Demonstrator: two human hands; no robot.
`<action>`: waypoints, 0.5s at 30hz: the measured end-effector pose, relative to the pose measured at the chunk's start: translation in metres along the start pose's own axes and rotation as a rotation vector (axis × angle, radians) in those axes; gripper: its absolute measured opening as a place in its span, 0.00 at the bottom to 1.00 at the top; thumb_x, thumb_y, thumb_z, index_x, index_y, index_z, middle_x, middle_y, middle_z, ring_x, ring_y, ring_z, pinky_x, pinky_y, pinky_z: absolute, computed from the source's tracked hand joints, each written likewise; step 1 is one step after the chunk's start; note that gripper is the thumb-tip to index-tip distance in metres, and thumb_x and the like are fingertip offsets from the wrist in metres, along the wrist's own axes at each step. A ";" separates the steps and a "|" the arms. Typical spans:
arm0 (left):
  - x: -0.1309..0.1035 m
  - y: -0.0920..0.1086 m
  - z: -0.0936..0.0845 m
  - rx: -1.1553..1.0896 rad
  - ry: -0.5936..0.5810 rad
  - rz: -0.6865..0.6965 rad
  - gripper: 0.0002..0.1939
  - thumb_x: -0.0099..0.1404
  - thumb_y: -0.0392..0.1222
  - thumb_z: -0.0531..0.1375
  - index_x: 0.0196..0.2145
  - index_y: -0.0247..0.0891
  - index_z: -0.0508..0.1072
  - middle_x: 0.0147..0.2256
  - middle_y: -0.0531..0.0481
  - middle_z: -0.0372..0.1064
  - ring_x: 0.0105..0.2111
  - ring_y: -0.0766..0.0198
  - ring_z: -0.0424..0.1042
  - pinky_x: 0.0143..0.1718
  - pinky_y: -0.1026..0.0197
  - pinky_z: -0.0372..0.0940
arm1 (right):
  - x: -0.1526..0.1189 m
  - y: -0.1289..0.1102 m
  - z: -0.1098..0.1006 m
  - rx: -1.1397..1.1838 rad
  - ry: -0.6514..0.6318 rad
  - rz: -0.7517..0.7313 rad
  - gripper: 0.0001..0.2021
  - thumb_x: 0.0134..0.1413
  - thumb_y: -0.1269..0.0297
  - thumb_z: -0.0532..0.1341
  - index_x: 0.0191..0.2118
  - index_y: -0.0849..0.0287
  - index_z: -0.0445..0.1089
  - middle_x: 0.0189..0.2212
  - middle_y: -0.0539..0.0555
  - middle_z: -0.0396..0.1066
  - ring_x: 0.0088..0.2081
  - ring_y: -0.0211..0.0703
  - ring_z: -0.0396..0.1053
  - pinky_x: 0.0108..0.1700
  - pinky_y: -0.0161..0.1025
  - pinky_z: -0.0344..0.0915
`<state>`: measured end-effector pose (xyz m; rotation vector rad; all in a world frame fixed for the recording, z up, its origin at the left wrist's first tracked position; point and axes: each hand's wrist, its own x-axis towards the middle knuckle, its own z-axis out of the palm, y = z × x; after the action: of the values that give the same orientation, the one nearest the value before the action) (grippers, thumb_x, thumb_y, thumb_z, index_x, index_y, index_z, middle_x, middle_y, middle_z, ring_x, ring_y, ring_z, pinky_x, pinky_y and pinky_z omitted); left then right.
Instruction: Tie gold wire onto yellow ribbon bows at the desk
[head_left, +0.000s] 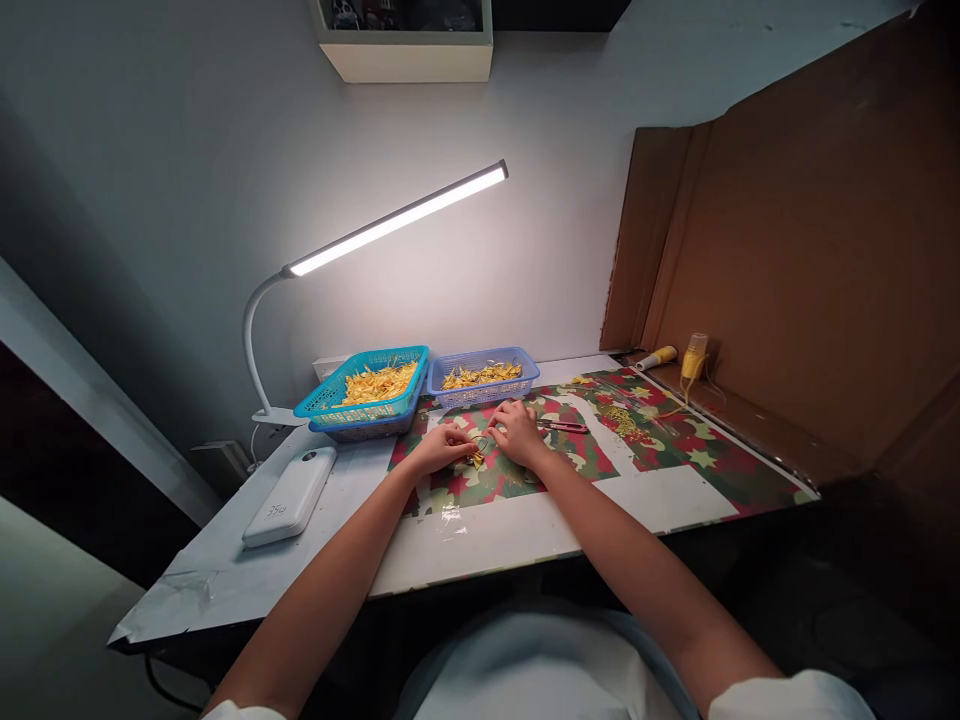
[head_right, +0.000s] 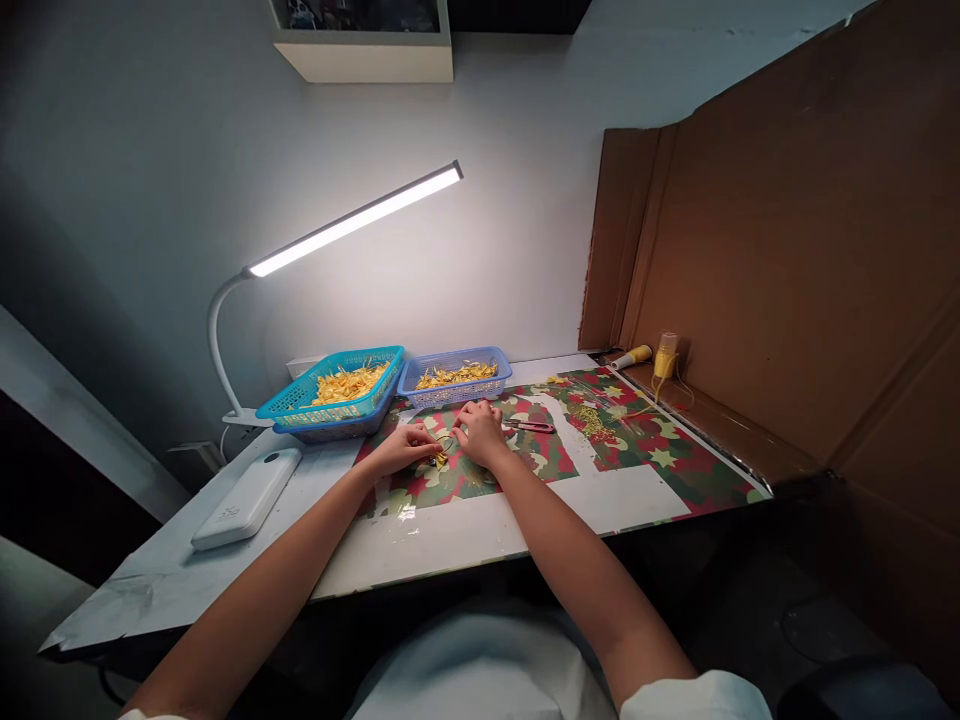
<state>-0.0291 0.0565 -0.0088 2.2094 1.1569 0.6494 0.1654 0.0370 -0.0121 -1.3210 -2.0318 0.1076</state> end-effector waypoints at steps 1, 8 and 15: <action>0.000 0.000 0.000 0.005 0.004 -0.001 0.21 0.54 0.57 0.60 0.29 0.36 0.80 0.24 0.49 0.68 0.25 0.65 0.63 0.26 0.65 0.58 | 0.000 0.000 0.000 0.001 -0.001 0.002 0.05 0.55 0.67 0.59 0.31 0.58 0.72 0.39 0.54 0.69 0.44 0.47 0.59 0.46 0.46 0.50; 0.004 -0.010 -0.001 -0.034 0.083 0.015 0.16 0.55 0.51 0.60 0.33 0.36 0.79 0.30 0.48 0.70 0.32 0.62 0.68 0.33 0.63 0.62 | 0.000 0.001 0.003 0.010 -0.006 -0.013 0.04 0.55 0.66 0.59 0.32 0.57 0.72 0.39 0.54 0.69 0.45 0.46 0.58 0.47 0.46 0.50; 0.008 -0.009 0.005 -0.280 0.069 -0.003 0.20 0.52 0.49 0.64 0.39 0.36 0.69 0.32 0.49 0.73 0.33 0.62 0.71 0.31 0.64 0.63 | 0.000 0.000 0.003 0.014 0.001 -0.030 0.04 0.54 0.66 0.60 0.32 0.57 0.71 0.39 0.53 0.69 0.44 0.46 0.59 0.46 0.45 0.50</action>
<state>-0.0269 0.0664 -0.0171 1.9624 1.0329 0.8383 0.1633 0.0380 -0.0146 -1.2810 -2.0453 0.1071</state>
